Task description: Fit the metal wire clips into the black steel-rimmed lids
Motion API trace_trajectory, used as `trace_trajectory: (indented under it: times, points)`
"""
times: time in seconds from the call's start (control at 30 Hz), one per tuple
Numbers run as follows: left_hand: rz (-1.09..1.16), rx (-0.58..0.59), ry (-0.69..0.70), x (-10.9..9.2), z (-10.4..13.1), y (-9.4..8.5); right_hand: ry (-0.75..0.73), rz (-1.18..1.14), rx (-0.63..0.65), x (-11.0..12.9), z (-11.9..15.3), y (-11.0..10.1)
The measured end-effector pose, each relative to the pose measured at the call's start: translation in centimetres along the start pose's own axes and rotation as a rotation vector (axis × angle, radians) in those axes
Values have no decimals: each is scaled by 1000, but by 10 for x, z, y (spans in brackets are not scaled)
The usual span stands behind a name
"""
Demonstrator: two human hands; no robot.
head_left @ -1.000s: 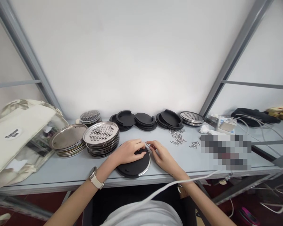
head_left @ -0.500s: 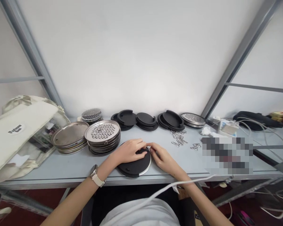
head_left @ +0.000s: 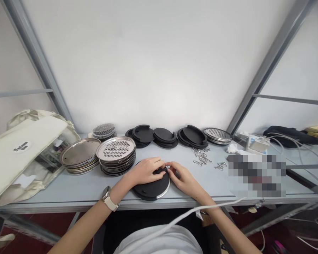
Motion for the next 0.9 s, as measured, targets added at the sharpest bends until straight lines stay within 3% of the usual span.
trace_trajectory:
  times: [0.9]
  points:
    - [1, 4, -10, 1, 0, 0, -76, -3, 15, 10, 0, 0]
Point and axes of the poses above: each hand's wrist, its own z-axis away from the middle knuckle, its own y-axis out of the palm, x = y × z, the point moved 10 cm from there along -z, towards the middle knuckle, and after that the axes turned 4 degrees about z, right-handed, at the moved point
